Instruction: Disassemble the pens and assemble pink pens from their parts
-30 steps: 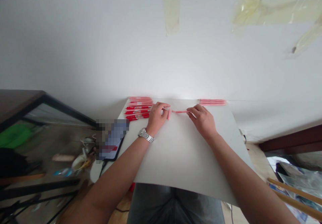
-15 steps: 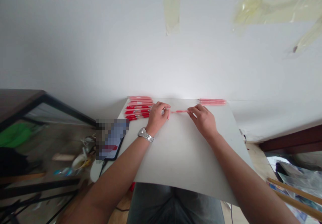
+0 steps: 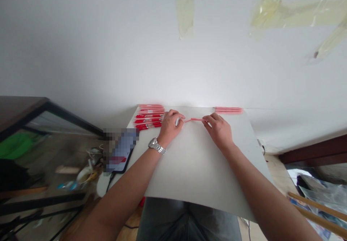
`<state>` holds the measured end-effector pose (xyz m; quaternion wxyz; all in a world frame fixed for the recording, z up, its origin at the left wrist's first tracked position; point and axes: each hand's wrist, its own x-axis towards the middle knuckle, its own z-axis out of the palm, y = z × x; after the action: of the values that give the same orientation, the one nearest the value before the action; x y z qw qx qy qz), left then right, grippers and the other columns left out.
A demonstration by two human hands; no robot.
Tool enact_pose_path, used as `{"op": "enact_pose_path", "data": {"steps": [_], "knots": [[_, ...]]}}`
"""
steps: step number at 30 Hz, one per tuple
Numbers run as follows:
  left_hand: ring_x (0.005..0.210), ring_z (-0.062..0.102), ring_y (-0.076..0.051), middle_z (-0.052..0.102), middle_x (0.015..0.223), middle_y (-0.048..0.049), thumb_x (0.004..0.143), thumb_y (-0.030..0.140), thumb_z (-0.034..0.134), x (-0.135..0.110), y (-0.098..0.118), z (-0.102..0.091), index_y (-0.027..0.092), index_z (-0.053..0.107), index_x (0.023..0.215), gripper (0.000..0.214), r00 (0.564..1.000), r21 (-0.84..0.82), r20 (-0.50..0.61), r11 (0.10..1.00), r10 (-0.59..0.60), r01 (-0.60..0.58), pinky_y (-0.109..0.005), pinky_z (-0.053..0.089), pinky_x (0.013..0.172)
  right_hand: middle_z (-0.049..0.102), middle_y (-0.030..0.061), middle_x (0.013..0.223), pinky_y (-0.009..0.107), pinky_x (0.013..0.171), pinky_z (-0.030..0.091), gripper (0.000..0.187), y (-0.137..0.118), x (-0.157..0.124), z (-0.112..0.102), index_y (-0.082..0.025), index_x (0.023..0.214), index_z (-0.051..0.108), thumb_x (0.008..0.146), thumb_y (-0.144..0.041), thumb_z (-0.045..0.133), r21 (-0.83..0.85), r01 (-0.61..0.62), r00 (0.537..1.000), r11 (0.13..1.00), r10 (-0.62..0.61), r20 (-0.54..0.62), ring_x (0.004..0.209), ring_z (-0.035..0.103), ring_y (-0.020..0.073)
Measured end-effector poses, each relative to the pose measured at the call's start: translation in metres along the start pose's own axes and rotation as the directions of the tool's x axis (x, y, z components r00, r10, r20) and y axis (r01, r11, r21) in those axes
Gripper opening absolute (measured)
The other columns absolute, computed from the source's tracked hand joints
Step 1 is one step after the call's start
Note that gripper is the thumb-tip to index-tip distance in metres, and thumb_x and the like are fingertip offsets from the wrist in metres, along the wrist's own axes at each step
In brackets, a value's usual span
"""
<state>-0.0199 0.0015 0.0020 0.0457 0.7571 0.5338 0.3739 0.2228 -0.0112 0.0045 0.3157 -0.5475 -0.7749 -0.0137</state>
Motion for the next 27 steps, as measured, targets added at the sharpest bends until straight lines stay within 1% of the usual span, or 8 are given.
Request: {"op": "enact_pose_path", "data": {"steps": [7,16,20,27], "knots": [[0.102,0.058,-0.024,0.063,0.107,-0.0067,0.094,0.015,0.061,0.0001,-0.0008,0.0001,0.024,0.074,0.097,0.017,0.999,-0.017,-0.019,0.999,-0.028,0.028,-0.04,0.048,0.097,0.071,0.0072,0.098,0.029,0.062,0.039,0.027,0.0029,0.0001,-0.0038,-0.025,0.108,0.075,0.104,-0.039,0.053,0.011,0.016,1.0,1.0,-0.016,-0.007,0.082,0.066,0.0189],[0.103,0.058,-0.024,0.064,0.106,-0.0064,0.094,0.014,0.06,0.0,-0.0005,-0.0005,0.024,0.074,0.097,0.017,0.999,-0.015,-0.019,0.999,-0.035,0.035,-0.04,0.047,0.099,0.071,0.0062,0.098,0.028,0.062,0.04,0.025,0.0021,0.0001,-0.0051,-0.025,0.108,0.075,0.104,-0.039,0.055,0.01,0.014,1.0,1.0,-0.014,-0.001,0.083,0.067,0.0185],[0.102,0.059,-0.023,0.064,0.105,-0.0062,0.093,0.013,0.06,0.0006,-0.0011,-0.0008,0.023,0.074,0.096,0.018,0.998,-0.03,-0.04,0.998,-0.052,0.051,-0.04,0.047,0.099,0.072,0.0055,0.099,0.028,0.062,0.04,0.023,0.0034,-0.0003,-0.0062,-0.025,0.108,0.076,0.104,-0.038,0.057,0.006,0.018,1.0,1.0,-0.018,-0.012,0.083,0.067,0.0176],[0.101,0.059,-0.023,0.065,0.104,-0.0063,0.094,0.014,0.059,0.0017,-0.0021,-0.0023,0.023,0.073,0.096,0.017,0.997,-0.041,-0.043,0.997,-0.071,0.069,-0.04,0.048,0.098,0.071,0.0057,0.097,0.028,0.061,0.038,0.027,0.0049,-0.0012,-0.007,-0.027,0.109,0.076,0.104,-0.042,0.055,-0.006,0.031,0.999,1.0,-0.031,-0.012,0.081,0.065,0.0177]]}}
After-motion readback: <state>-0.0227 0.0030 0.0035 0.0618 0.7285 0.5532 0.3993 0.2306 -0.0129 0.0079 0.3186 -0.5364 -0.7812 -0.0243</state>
